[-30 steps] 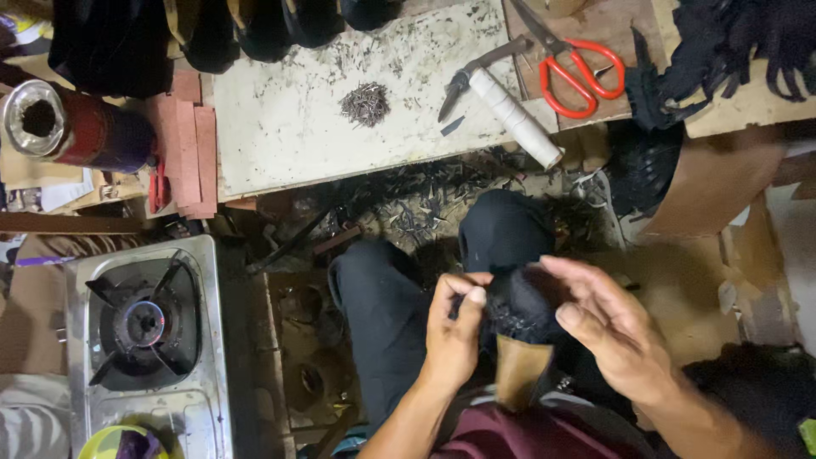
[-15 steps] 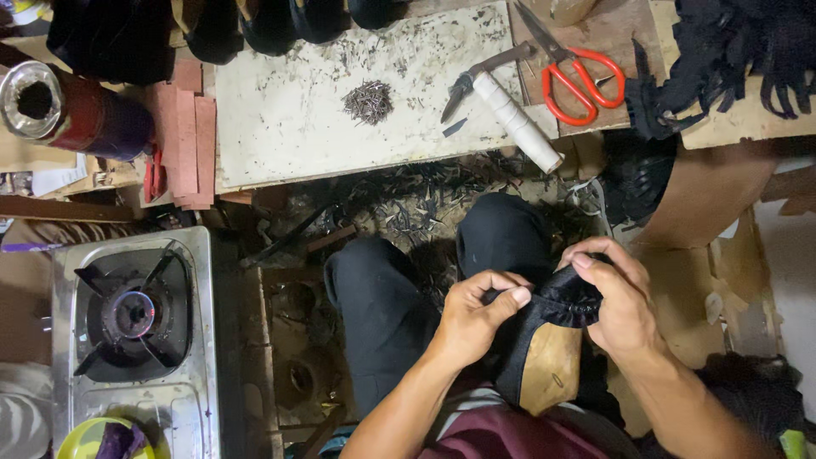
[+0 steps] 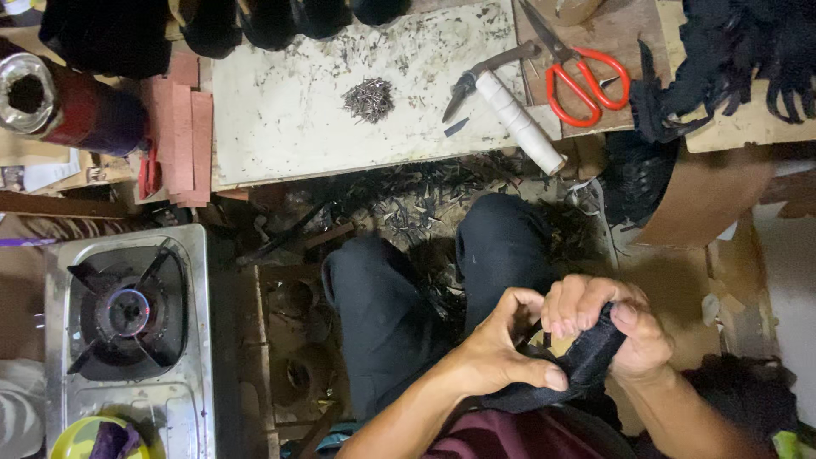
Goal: The person sits on the floor shaping a black shoe upper over a wooden last. They hammer the fabric over the last, heat the shoe near a gas burner, pull and press the material with pincers, and trim excess fabric with scissors.
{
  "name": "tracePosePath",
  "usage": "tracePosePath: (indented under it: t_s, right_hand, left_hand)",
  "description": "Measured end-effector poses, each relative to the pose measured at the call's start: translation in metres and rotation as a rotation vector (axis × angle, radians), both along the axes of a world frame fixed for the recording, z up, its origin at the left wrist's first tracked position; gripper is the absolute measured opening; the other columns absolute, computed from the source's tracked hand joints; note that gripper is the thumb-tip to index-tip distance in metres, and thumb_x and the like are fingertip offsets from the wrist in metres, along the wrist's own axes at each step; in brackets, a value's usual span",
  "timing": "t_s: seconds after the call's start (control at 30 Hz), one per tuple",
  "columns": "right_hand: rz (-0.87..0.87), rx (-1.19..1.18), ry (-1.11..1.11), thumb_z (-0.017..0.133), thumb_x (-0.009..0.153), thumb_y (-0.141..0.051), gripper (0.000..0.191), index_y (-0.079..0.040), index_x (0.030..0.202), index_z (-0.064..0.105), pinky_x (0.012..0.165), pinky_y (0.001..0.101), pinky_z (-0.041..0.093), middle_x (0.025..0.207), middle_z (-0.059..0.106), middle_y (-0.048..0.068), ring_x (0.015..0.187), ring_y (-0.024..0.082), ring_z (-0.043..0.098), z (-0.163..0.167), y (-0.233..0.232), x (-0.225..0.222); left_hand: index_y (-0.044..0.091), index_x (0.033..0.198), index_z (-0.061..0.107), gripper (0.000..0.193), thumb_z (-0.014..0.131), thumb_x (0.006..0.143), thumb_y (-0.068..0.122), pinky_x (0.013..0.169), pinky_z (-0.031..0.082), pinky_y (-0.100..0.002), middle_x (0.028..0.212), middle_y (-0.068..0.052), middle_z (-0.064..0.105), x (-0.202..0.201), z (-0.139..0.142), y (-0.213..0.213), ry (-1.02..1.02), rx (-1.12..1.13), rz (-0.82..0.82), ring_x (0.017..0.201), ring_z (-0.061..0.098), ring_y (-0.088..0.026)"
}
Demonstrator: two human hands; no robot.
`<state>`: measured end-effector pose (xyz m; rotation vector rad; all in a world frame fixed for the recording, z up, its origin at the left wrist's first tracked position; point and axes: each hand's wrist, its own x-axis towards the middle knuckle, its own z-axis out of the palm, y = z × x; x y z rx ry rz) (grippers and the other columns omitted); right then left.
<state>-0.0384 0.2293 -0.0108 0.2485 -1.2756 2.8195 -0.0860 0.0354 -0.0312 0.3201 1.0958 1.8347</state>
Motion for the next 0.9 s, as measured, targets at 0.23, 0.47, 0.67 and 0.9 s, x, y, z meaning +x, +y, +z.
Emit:
tracePosePath:
  t_s: [0.23, 0.47, 0.67, 0.9]
  right_hand:
    - [0.053, -0.012, 0.027, 0.055, 0.105, -0.034, 0.037, -0.001, 0.088, 0.061, 0.086, 0.0462, 0.047, 0.084, 0.057, 0.014, 0.083, 0.028, 0.056, 0.001, 0.0, -0.002]
    - [0.047, -0.006, 0.014, 0.053, 0.105, -0.03, 0.037, 0.003, 0.094, 0.063, 0.084, 0.0451, 0.048, 0.086, 0.059, 0.017, 0.084, 0.029, 0.057, 0.003, -0.004, -0.005]
    - [-0.209, 0.578, -0.115, 0.049, 0.104, -0.022, 0.032, 0.005, 0.11, 0.065, 0.091, 0.0394, 0.054, 0.099, 0.068, 0.017, 0.093, 0.025, 0.067, 0.013, 0.019, -0.063]
    - [-0.597, 1.782, 0.171, 0.073, 0.095, -0.026, 0.04, -0.002, 0.126, 0.065, 0.083, 0.0466, 0.052, 0.112, 0.066, 0.022, 0.099, 0.039, 0.066, 0.014, 0.027, -0.186]
  left_hand:
    - [0.002, 0.126, 0.053, 0.069, 0.093, 0.073, 0.018, 0.107, 0.04, -0.029, 0.118, -0.003, 0.058, -0.005, -0.018, 0.0, -0.025, -0.001, -0.135, 0.119, 0.053, -0.014]
    - [-0.007, 0.121, 0.05, 0.059, 0.09, 0.088, 0.021, 0.107, 0.04, -0.035, 0.112, -0.006, 0.056, -0.004, -0.048, -0.003, -0.217, 0.157, -0.154, 0.117, 0.051, -0.019]
    - [-0.001, 0.16, 0.021, 0.12, 0.09, 0.068, 0.036, 0.119, 0.033, -0.038, 0.15, -0.023, 0.05, -0.012, 0.004, -0.02, 0.423, -0.311, -0.084, 0.144, 0.047, -0.032]
    - [0.006, 0.155, 0.035, 0.116, 0.093, 0.061, 0.04, 0.096, 0.048, -0.047, 0.117, -0.021, 0.065, -0.07, 0.054, -0.051, 1.185, -0.942, -0.122, 0.109, 0.063, -0.039]
